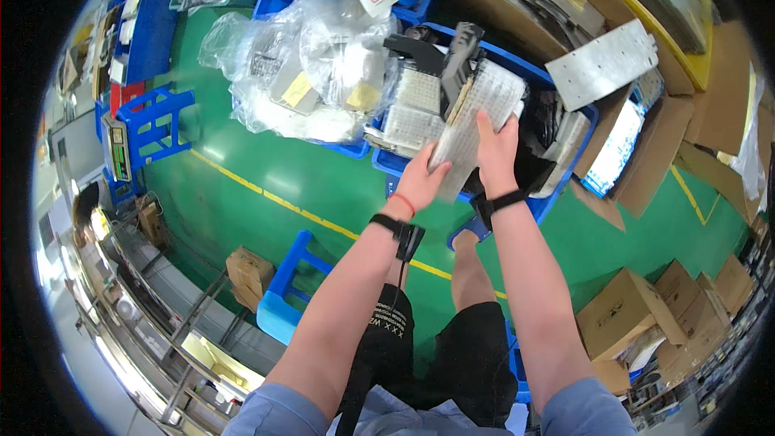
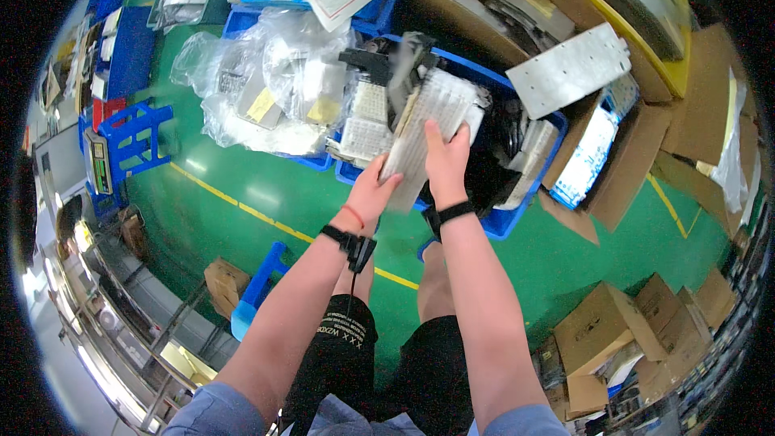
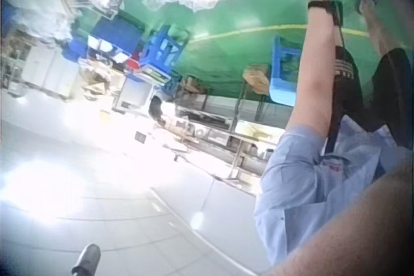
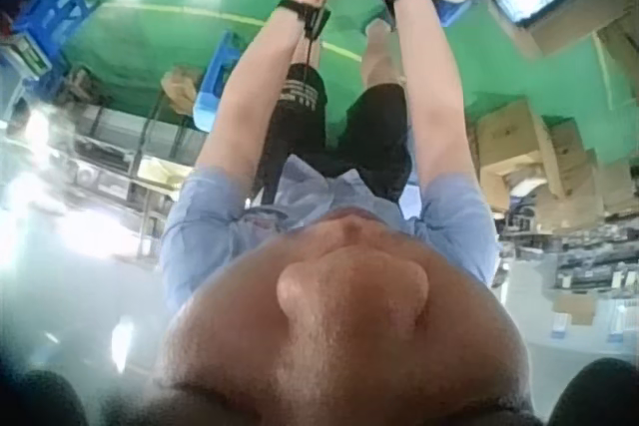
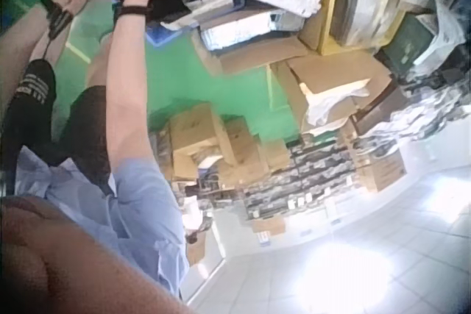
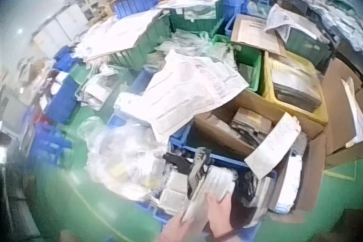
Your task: The recorder is seen picking up, inspecting, and organizing small metal mesh components and finished parts in a factory setting.
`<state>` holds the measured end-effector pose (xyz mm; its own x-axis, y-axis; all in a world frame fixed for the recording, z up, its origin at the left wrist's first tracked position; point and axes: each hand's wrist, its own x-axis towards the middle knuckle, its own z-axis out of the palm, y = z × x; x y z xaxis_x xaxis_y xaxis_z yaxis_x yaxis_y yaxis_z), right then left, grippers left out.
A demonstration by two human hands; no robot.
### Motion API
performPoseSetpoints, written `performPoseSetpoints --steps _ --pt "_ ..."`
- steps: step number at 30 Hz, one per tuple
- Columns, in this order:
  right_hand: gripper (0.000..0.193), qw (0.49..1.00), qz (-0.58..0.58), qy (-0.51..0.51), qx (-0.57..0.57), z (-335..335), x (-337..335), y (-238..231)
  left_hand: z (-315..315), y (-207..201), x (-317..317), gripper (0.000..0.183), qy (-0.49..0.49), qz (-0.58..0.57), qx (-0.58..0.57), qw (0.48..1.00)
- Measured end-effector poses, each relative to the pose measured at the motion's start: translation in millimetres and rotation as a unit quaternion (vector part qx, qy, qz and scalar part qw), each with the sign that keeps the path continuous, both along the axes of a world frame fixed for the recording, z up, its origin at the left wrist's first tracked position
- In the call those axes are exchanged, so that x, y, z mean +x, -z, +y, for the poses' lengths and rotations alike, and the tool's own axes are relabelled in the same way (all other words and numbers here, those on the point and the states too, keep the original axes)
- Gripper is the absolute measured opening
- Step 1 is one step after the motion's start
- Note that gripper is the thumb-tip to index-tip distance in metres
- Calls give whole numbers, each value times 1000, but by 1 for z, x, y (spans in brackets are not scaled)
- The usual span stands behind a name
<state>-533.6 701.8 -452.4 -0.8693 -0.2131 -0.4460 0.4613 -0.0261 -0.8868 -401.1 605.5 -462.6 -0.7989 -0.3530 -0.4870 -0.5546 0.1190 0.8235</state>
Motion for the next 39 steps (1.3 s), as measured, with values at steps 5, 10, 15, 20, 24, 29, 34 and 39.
performPoseSetpoints --steps 5,10,15,20,24,29,34,39 --pt "39 978 0 55 199 -16 8 62 -12 23 -12 49 10 -117 2 993" --pt "46 940 118 54 316 -31 19 80 -16 21 27 42 -43 37 -181 982" --pt "60 871 44 -13 490 -29 5 55 -33 -1 60 44 -91 -92 -92 987" --pt "70 887 -7 4 462 -35 32 47 -79 -28 126 41 -187 -109 -43 975" --pt "66 908 66 -37 412 -15 63 10 -123 -79 192 35 -305 -93 63 946" --pt "24 960 68 -95 254 22 117 -73 -150 -198 268 15 -385 -101 156 904" --pt "33 884 -69 -422 190 20 179 -226 -131 -330 364 26 -470 52 213 855" --pt "37 815 -21 -572 91 -76 217 -380 -147 -417 451 25 -501 76 154 848"
